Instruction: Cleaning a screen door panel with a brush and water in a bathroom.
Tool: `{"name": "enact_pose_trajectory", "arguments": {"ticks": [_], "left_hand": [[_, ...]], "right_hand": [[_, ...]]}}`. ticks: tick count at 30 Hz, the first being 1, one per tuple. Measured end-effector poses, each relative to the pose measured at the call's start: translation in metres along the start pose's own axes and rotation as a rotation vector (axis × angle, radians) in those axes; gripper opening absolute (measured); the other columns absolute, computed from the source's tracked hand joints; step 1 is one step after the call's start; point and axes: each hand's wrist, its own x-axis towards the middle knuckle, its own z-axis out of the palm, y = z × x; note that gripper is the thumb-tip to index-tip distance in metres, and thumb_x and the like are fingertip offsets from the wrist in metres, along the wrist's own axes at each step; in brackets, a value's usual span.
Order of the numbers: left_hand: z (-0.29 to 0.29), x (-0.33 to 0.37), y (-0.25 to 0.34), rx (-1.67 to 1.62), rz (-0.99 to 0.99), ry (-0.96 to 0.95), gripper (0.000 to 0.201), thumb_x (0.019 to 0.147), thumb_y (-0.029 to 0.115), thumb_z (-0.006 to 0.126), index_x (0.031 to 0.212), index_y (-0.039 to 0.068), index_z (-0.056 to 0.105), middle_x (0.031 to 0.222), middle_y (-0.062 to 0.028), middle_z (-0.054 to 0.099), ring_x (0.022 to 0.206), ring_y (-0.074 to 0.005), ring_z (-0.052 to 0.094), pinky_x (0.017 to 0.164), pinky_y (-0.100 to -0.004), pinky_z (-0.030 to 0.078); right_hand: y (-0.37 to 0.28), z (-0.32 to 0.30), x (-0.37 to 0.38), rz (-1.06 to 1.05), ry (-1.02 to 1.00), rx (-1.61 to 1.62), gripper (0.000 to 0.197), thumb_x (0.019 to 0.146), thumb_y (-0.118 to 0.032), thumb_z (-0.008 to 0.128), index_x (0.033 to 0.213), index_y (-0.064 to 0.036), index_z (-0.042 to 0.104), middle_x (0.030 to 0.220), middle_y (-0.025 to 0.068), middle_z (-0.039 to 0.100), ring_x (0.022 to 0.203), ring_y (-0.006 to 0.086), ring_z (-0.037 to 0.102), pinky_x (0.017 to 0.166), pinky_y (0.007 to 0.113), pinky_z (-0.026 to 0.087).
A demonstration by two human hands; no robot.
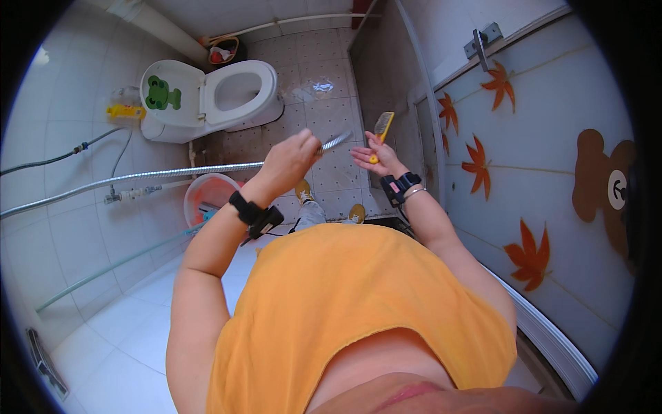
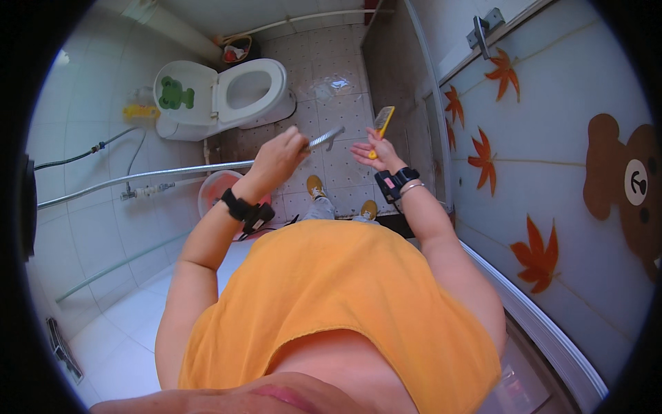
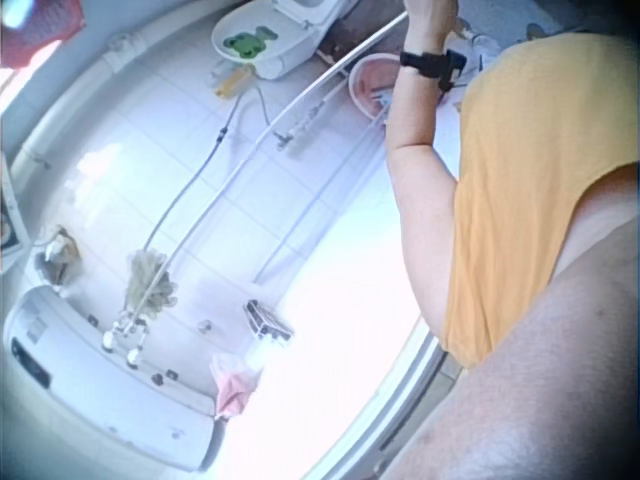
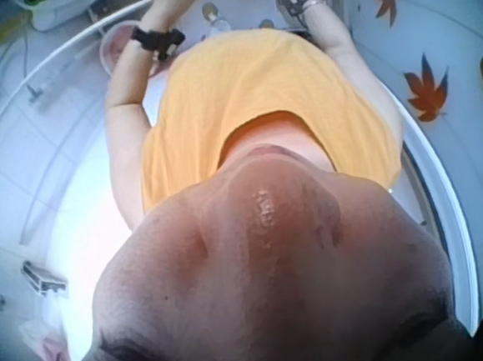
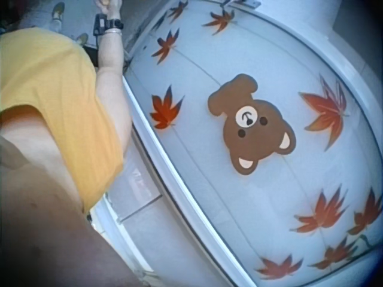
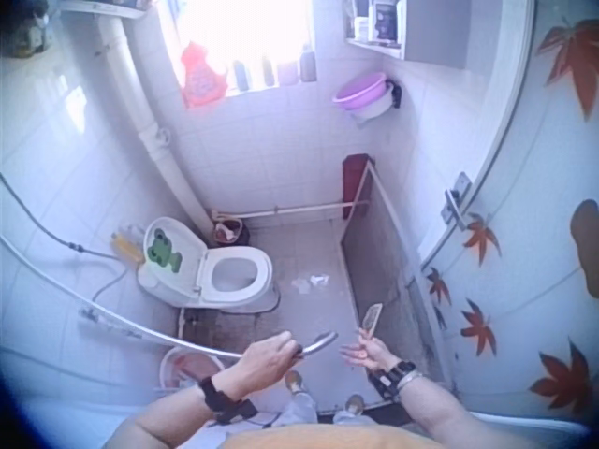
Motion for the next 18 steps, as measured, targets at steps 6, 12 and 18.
{"name": "enact_pose_trajectory", "arguments": {"ticks": [6, 12, 18], "left_hand": [[0.018, 0.004, 0.014, -0.043, 0.190, -0.195, 0.015, 0.078, 0.014, 0.056, 0.083, 0.006, 0.044, 0.081, -0.0084, 0.045, 0.077, -0.0240, 0.053, 0.062, -0.0334, 0.045], [0.005, -0.017, 0.013, -0.276, 0.310, -0.291, 0.010, 0.075, 0.009, 0.053, 0.080, 0.005, 0.046, 0.076, -0.0112, 0.044, 0.073, -0.0284, 0.051, 0.060, -0.0360, 0.042], [-0.005, -0.044, -0.052, -0.173, 0.050, -0.311, 0.012, 0.073, 0.005, 0.058, 0.082, 0.004, 0.052, 0.075, -0.0116, 0.045, 0.072, -0.0302, 0.051, 0.059, -0.0376, 0.042]], "right_hand": [[-0.005, -0.020, 0.037, 0.080, -0.235, 0.305, 0.034, 0.093, -0.023, 0.041, 0.126, -0.0205, 0.037, 0.113, 0.0246, 0.044, 0.096, 0.0369, 0.054, 0.079, 0.046, 0.048], [-0.011, -0.046, 0.015, 0.038, 0.018, 0.451, 0.030, 0.088, -0.017, 0.052, 0.117, -0.0163, 0.045, 0.099, 0.0154, 0.047, 0.082, 0.0283, 0.052, 0.066, 0.039, 0.049], [0.018, -0.089, -0.001, -0.016, 0.058, 0.226, 0.035, 0.084, -0.004, 0.052, 0.117, -0.0129, 0.048, 0.085, 0.0057, 0.054, 0.068, 0.0163, 0.053, 0.066, 0.033, 0.048]]}}
